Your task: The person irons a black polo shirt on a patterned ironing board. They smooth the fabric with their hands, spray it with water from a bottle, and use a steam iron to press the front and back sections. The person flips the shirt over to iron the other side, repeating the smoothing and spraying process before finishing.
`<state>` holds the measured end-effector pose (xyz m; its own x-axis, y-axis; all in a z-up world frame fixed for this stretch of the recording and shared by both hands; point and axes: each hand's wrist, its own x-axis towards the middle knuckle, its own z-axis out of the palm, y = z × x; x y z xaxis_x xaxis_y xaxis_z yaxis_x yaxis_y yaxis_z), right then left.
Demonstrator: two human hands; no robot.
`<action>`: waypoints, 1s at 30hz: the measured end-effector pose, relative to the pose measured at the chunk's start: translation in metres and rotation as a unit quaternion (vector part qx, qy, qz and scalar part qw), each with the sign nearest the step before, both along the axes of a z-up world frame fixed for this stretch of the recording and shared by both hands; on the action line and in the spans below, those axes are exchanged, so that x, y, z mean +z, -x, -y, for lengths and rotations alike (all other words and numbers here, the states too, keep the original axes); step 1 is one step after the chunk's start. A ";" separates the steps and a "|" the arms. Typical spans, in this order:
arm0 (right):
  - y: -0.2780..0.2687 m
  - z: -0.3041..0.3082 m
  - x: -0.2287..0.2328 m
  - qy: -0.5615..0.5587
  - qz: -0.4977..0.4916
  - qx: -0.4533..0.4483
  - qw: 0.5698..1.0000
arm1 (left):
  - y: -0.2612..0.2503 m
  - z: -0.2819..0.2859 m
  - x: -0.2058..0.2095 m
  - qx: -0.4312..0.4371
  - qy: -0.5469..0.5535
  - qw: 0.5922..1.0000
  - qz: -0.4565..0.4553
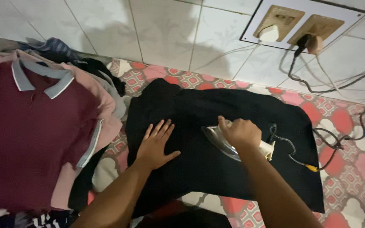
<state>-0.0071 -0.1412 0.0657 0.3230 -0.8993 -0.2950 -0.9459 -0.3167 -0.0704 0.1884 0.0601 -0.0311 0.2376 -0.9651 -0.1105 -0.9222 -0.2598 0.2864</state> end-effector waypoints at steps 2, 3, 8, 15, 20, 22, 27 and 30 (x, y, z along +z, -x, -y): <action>-0.005 0.004 -0.003 0.017 0.008 -0.020 1.000 | -0.002 -0.001 -0.002 -0.007 0.011 1.000 -0.007; -0.007 0.005 -0.004 0.018 0.011 -0.031 0.999 | -0.002 -0.001 -0.002 -0.005 -0.005 1.000 -0.011; -0.008 0.011 -0.005 -0.024 0.006 -0.048 0.999 | -0.003 0.005 0.002 -0.007 -0.055 0.998 0.005; 0.001 -0.022 0.001 -0.079 -0.032 -0.016 0.996 | -0.012 -0.002 -0.003 -0.035 -0.008 0.999 -0.009; 0.005 -0.061 0.002 -0.103 -0.056 0.020 0.993 | -0.022 0.000 -0.005 -0.057 -0.023 0.998 0.001; 0.006 -0.075 0.005 -0.103 -0.060 0.049 0.992 | -0.026 0.001 -0.004 -0.070 -0.027 0.997 0.002; 0.000 -0.103 0.010 -0.109 -0.079 0.097 0.986 | -0.038 -0.006 -0.009 -0.098 0.035 0.995 -0.007; -0.006 -0.108 0.013 -0.112 -0.091 0.109 0.984 | -0.040 -0.010 -0.017 -0.085 0.070 0.994 -0.009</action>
